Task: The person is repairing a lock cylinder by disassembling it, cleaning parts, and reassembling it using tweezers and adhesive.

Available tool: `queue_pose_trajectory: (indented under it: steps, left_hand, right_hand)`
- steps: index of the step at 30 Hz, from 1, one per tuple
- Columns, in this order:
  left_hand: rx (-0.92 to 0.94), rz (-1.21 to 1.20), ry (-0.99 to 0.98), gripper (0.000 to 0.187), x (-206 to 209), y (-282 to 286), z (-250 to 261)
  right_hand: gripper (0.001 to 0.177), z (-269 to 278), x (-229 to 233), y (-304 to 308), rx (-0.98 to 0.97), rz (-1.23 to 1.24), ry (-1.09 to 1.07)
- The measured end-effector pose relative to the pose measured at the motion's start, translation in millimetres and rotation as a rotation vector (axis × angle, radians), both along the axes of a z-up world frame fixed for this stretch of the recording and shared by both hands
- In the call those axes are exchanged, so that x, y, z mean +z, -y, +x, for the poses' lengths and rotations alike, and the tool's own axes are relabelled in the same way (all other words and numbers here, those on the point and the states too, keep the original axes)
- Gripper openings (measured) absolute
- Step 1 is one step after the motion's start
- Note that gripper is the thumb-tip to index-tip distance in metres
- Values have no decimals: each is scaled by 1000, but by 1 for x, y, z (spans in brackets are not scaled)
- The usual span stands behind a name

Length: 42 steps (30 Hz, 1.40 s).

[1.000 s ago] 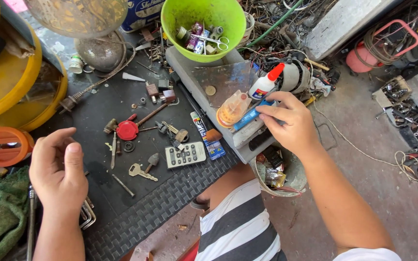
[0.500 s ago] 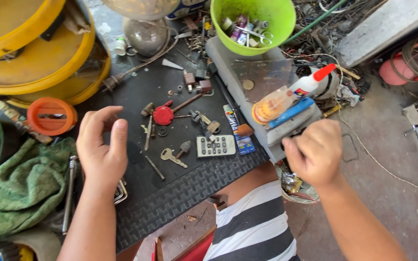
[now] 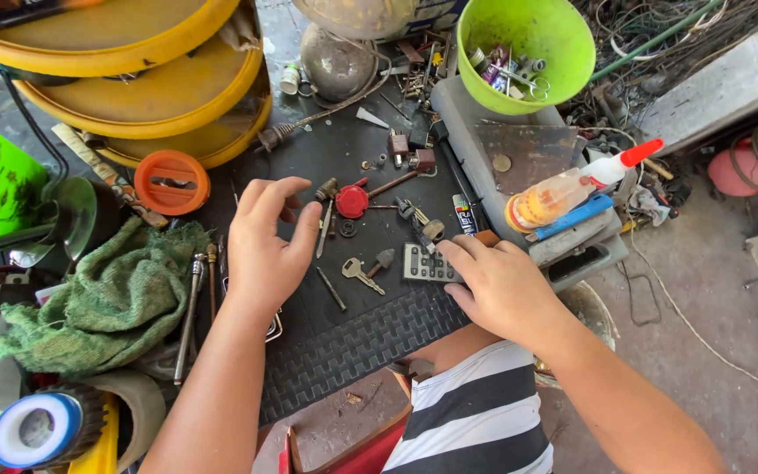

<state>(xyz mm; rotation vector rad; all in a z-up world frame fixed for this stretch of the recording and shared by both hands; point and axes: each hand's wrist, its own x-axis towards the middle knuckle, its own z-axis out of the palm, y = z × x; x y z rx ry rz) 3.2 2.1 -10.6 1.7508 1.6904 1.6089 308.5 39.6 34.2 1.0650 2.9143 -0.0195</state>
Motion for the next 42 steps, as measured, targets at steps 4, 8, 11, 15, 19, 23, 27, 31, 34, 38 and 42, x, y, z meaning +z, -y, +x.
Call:
queue_pose_trajectory:
  steps: [4, 8, 11, 15, 19, 23, 27, 31, 34, 38, 42]
  left_hand:
    - [-14, -33, 3, 20, 6, 4, 3]
    - [-40, -71, -12, 23, 8, 4, 2]
    - [-38, -94, -18, 24, 8, 4, 1]
    - [-37, -103, -31, 25, 10, 4, 0]
    - [-22, -108, -52, 24, 9, 3, -1]
    - [-26, -116, -68, 24, 10, 3, -1]
    - [-34, -116, -83, 22, 8, 1, -1]
    - [-40, -132, -124, 22, 5, 1, -1]
    - [-34, -155, -155, 22, 7, 2, 0]
    - [-39, -185, -190, 26, 3, 1, 0]
    - [-43, -177, -197, 29, 3, 1, 0]
  right_hand:
    - [55, -1, 9, 4, -6, -17, 5]
    - [53, 7, 18, 8, 13, 37, -73]
    - [50, 10, 30, 12, 62, 138, -128]
    - [42, 7, 55, 20, 108, 173, -219]
    - [39, 0, 74, 22, 121, 188, -261]
    - [31, -7, 85, 19, 153, 244, -276]
    - [29, -16, 84, 19, 188, 294, -268]
    - [28, -18, 86, 18, 194, 347, -222]
    - [29, -16, 95, 11, 168, 395, -197]
    - [25, 1, 133, -18, 35, 281, -172]
    - [23, 34, 173, -64, -442, -129, -179]
